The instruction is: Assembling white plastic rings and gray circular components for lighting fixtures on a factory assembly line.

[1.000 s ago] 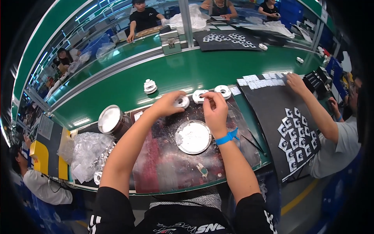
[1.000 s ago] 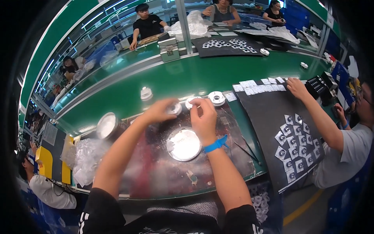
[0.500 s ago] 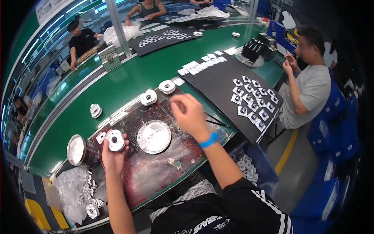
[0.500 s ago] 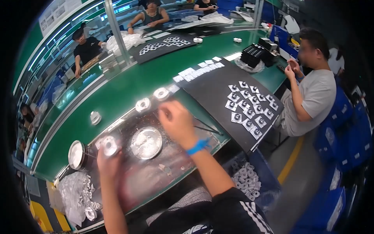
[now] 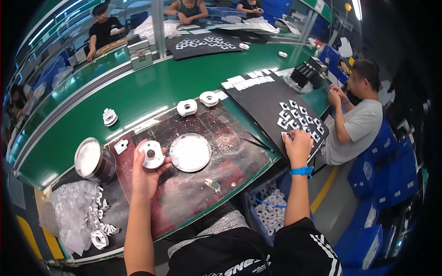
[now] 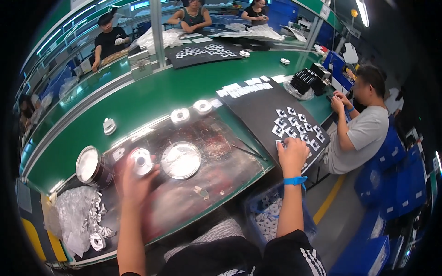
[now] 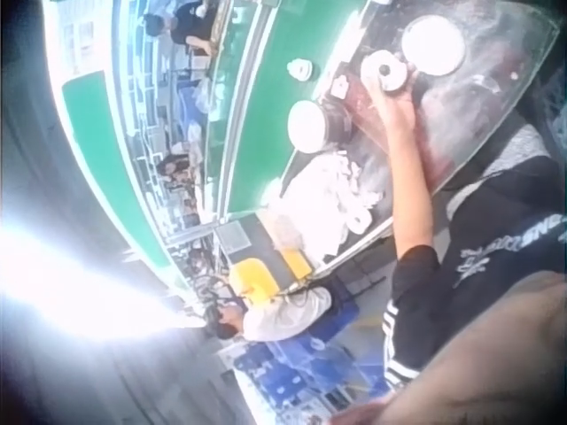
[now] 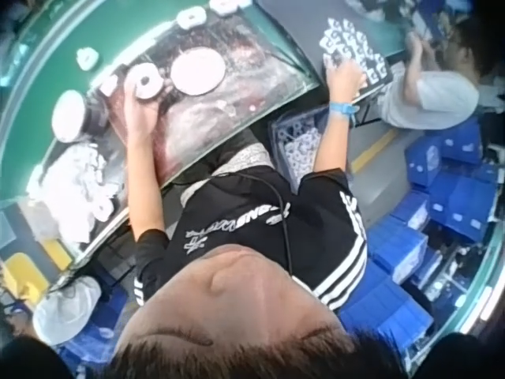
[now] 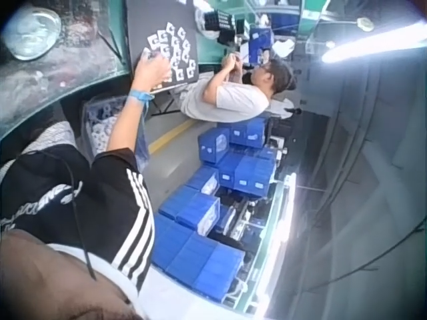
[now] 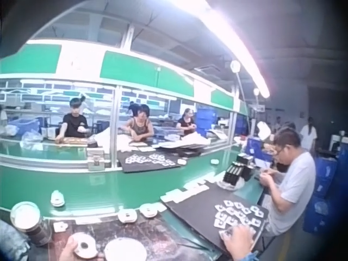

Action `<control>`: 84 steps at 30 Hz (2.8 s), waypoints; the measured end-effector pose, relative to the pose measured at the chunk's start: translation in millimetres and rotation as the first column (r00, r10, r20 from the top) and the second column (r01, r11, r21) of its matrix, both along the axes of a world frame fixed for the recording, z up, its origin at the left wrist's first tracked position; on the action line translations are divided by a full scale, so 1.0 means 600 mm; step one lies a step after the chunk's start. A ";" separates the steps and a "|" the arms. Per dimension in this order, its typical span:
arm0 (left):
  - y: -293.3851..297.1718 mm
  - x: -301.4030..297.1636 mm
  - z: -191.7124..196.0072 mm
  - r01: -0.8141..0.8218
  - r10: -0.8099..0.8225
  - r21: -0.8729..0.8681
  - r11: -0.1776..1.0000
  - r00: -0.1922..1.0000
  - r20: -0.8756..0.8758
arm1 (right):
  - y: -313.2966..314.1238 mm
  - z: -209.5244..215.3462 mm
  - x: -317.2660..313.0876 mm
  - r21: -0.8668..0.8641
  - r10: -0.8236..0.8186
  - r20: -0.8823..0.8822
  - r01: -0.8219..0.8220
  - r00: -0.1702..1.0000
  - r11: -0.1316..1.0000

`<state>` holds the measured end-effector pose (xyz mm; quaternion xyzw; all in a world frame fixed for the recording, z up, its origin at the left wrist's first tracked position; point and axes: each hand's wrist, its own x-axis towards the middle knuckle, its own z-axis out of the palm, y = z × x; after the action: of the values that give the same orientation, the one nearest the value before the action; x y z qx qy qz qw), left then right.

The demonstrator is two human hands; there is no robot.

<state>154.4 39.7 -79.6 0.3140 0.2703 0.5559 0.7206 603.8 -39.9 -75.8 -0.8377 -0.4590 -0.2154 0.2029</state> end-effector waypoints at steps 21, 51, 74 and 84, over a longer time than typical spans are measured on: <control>0.014 -0.035 0.002 -0.410 0.408 0.068 0.910 0.912 0.044 | 0.184 0.103 -0.522 0.313 0.994 -0.079 -0.948 -0.077 -0.048; 0.017 -0.037 -0.001 -0.310 0.317 0.066 0.948 0.928 -0.197 | 0.206 0.018 -0.508 0.718 0.649 -0.616 -0.658 -0.447 0.228; 0.011 -0.023 -0.008 -0.222 0.305 0.237 0.946 0.857 -0.416 | 0.204 0.043 -0.497 0.371 0.941 -0.334 -0.926 -0.060 0.073; 0.015 -0.028 -0.015 -0.218 0.360 0.329 0.919 0.803 -0.475 | 0.206 0.038 -0.497 0.326 0.964 -0.258 -0.945 -0.063 0.025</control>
<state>137.7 48.8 -88.5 0.4996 0.4274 0.5828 0.4775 305.6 83.6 -52.8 -0.2938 -0.8507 0.1612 0.4050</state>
